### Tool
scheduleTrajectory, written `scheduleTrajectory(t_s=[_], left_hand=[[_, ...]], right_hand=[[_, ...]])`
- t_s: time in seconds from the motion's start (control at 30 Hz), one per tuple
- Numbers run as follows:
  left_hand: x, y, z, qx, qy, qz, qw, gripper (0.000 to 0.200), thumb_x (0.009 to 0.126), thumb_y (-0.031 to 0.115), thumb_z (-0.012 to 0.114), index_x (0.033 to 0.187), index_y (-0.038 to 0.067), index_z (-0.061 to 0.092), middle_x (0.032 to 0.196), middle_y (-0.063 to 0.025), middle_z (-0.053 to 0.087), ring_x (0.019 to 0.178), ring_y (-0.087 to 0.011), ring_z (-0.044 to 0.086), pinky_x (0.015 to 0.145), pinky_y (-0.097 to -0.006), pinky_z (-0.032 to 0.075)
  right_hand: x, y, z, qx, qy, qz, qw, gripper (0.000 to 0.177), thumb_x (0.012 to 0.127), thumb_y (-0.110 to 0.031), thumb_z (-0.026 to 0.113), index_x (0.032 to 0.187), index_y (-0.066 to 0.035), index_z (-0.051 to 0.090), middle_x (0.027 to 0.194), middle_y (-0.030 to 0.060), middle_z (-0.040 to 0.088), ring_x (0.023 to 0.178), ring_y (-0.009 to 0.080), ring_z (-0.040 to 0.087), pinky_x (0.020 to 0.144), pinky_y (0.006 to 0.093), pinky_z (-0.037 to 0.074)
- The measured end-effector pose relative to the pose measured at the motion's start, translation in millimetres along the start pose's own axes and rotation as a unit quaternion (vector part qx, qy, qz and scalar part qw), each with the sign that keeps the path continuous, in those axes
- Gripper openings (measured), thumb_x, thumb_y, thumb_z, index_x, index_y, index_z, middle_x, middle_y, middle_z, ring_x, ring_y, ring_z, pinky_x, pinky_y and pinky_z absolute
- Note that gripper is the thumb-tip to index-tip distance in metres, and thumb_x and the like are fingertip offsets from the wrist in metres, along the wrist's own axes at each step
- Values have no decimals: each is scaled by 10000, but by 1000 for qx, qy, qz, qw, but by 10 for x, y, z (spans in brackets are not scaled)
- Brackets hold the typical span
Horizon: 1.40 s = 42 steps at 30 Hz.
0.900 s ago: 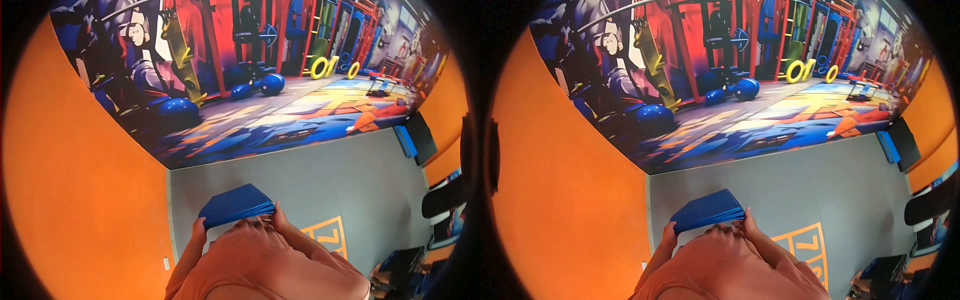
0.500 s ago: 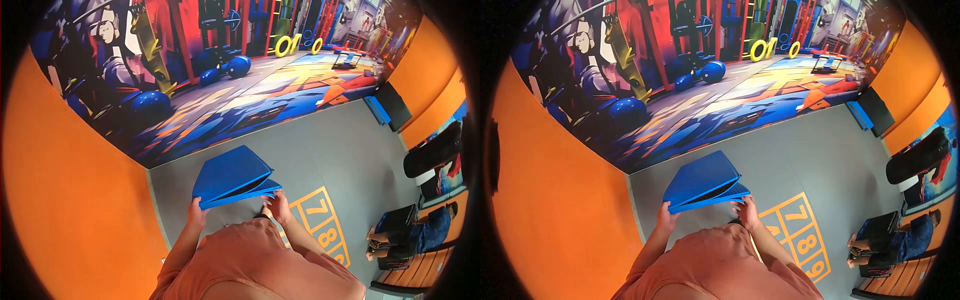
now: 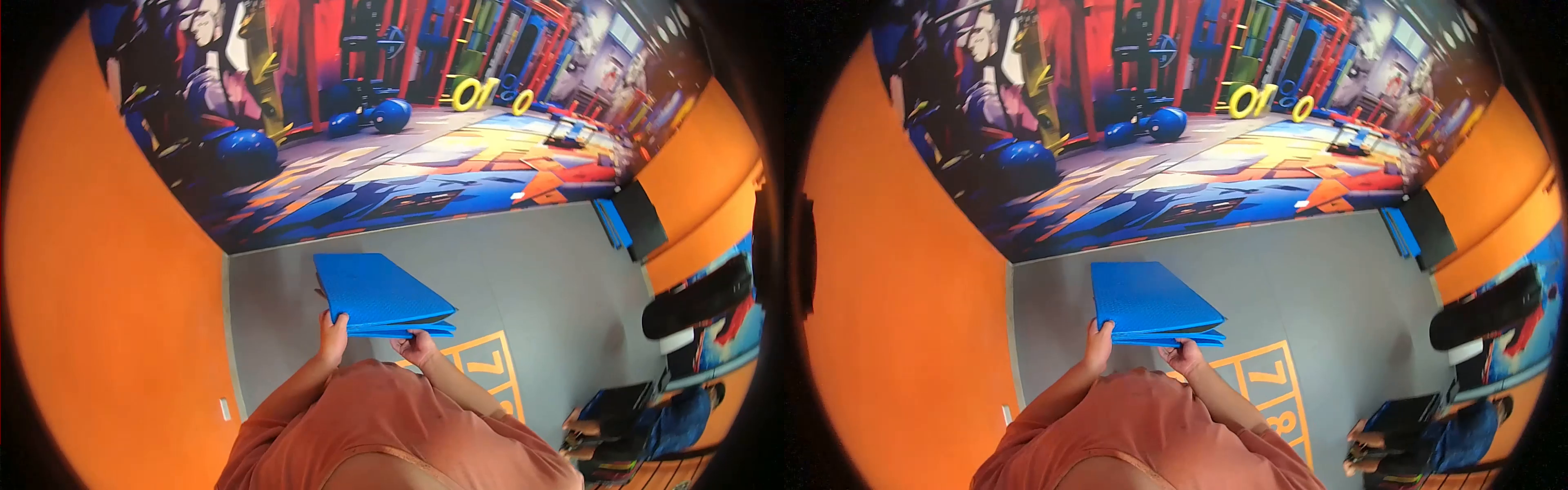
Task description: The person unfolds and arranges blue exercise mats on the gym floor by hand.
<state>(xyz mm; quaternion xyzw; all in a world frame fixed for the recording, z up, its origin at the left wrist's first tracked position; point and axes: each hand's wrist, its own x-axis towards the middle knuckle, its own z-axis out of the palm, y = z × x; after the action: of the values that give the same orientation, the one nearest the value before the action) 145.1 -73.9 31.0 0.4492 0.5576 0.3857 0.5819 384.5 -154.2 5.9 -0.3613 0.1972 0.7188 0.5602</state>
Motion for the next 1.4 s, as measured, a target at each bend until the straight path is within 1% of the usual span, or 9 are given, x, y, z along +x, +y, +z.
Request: scheduleTrajectory(t_s=[0.13, 0.23, 0.6, 0.87, 1.0, 1.13, 1.23, 1.3, 1.4], left_hand=[[-200, -158, 145, 127, 103, 27, 986, 502, 919, 276, 569, 1305, -43, 527, 1269, -155, 524, 1150, -277, 538, 1034, -396, 415], [-327, 41, 27, -151, 142, -13, 978, 445, 925, 266, 575, 1294, 20, 537, 1206, -118, 555, 1136, -268, 552, 989, -444, 474], [-773, 632, -2793, -425, 248, 157, 856, 409, 950, 285, 531, 1292, 64, 571, 1254, -108, 667, 1156, -257, 640, 1003, -413, 525], [-644, 489, -4318, -554, 348, 191, 732, 389, 980, 370, 464, 1149, 80, 661, 1276, -124, 671, 1224, -319, 610, 1021, -508, 463], [-507, 703, -5174, -518, 371, 201, 744, 463, 1005, 444, 407, 1204, 73, 600, 1293, -138, 659, 1266, -339, 581, 1048, -520, 427], [-391, 902, -5306, -535, 351, 200, 742, 578, 1011, 594, 362, 1157, 78, 578, 1260, -129, 660, 1251, -323, 577, 1049, -510, 421], [-170, 1071, -4959, -513, 442, 94, 730, 1064, 791, 951, 325, 1397, 86, 454, 1464, -104, 450, 1308, -369, 443, 1038, -606, 388], [-132, 1096, -4172, -316, 209, 129, 917, 1257, 704, 988, 416, 1528, 52, 257, 1538, -134, 324, 1348, -421, 383, 1040, -653, 362], [430, 530, -3383, -366, 132, -152, 908, 1231, 695, 858, 664, 1498, 19, 255, 1401, -222, 467, 1271, -426, 486, 1024, -625, 414]], right_hand=[[-149, -302, -308, -76, 17, -32, 996, 319, 966, -96, 435, 1260, -56, 551, 1250, 141, 645, 1167, 318, 612, 1012, 560, 491], [-281, -549, -663, -140, 32, -78, 987, 361, 946, -102, 453, 1289, -66, 559, 1298, 137, 630, 1205, 330, 589, 1048, 553, 465], [-1109, -3084, -1005, -39, 66, -364, 928, 159, 970, -138, 527, 1090, -76, 611, 1063, 105, 677, 963, 273, 660, 826, 457, 558], [-2123, -4018, -1590, 157, -68, -500, 849, 178, 980, -174, 560, 1003, -10, 625, 966, 133, 685, 869, 280, 621, 799, 411, 499], [-3140, -4160, -1545, 100, -58, -577, 809, 304, 988, -256, 527, 1167, -44, 648, 1224, 130, 709, 1148, 237, 658, 777, 364, 445], [-3719, -4081, -1142, 131, 34, -631, 764, 407, 993, -282, 498, 1322, -66, 601, 1334, 118, 668, 1259, 207, 616, 804, 361, 433], [-3991, -3948, -994, 122, -15, -661, 741, 384, 974, -243, 516, 1278, -30, 612, 1284, 146, 683, 1217, 225, 621, 817, 366, 429], [-4121, -3875, -1036, 76, -56, -644, 759, 423, 963, -214, 548, 1330, -4, 563, 1312, 185, 637, 1226, 317, 594, 978, 472, 460], [-4146, -3006, -117, 41, 41, -615, 786, 481, 975, -237, 560, 1385, 10, 510, 1360, 200, 587, 1232, 387, 564, 1119, 568, 395]])
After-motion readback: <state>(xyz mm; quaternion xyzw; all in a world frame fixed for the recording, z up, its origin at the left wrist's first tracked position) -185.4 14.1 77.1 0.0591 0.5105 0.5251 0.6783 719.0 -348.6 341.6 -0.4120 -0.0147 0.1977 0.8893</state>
